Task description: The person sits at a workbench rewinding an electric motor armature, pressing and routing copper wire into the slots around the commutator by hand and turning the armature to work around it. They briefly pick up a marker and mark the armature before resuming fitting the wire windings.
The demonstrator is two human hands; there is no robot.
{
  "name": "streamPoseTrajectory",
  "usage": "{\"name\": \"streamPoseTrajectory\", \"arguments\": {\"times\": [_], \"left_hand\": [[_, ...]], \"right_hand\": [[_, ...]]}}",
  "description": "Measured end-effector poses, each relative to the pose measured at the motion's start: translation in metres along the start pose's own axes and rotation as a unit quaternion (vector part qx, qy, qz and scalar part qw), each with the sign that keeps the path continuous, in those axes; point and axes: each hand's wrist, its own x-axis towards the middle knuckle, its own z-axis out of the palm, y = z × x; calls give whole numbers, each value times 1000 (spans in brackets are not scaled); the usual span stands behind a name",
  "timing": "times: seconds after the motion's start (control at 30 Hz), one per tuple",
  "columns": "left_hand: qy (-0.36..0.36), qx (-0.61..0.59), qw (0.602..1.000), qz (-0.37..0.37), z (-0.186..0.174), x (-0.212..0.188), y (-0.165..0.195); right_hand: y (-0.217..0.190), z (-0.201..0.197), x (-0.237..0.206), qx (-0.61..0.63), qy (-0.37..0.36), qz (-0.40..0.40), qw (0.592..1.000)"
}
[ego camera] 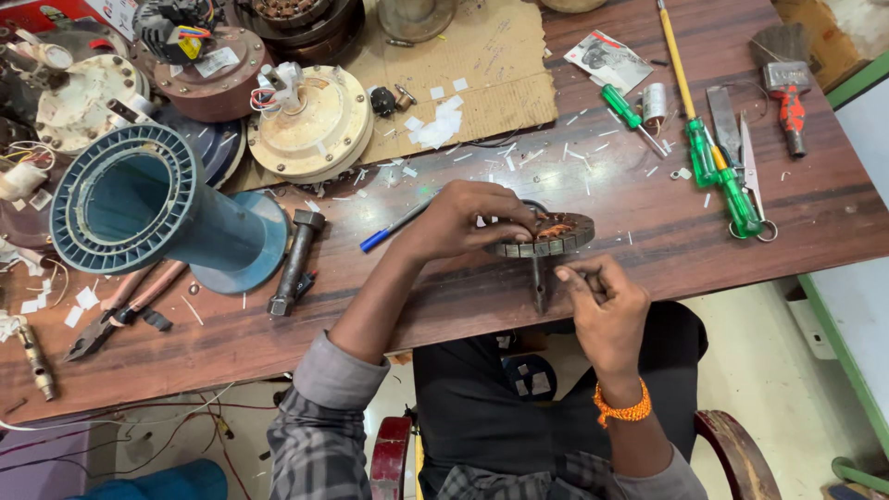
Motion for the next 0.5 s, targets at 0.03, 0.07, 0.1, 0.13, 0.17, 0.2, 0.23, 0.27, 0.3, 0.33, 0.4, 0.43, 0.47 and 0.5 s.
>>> {"name": "streamPoseTrajectory", "arguments": {"times": [0.03,0.07,0.1,0.13,0.17,0.2,0.23,0.27,0.3,0.33,0.4,0.43,0.47,0.5], "left_hand": [[-4,-14,1000,-4,-4,-1,5],[-9,-28,1000,-8,-7,0,11],[3,-10,1000,3,-8,1,16],[15,9,1000,12,-8,1,23],[26,28,999,22,-8,0,29],[24,96,995,10,-5,1,35],[22,163,986,0,1,2,41],[18,229,973,-10,8,2,45],[23,247,969,-12,13,2,48],[29,263,964,-13,19,2,49],[41,285,957,-15,27,0,49],[49,293,955,-15,30,-2,48],[58,302,952,-15,32,-3,46],[60,301,951,-20,32,-3,45]], "right_hand": [[2,0,0,2,8,-6,1000],[4,0,0,29,9,7,1000],[6,2,0,58,11,20,998],[8,3,0,86,12,33,996],[9,5,0,86,13,39,995],[11,5,0,87,15,46,995],[12,6,0,88,17,53,995],[14,6,-1,86,18,55,995],[16,6,-1,84,19,56,995],[18,5,-2,81,21,59,995],[23,1,-2,79,30,66,994],[26,-3,-2,77,33,68,994],[28,-7,0,78,26,75,994],[30,-13,1,78,16,81,993]]}}
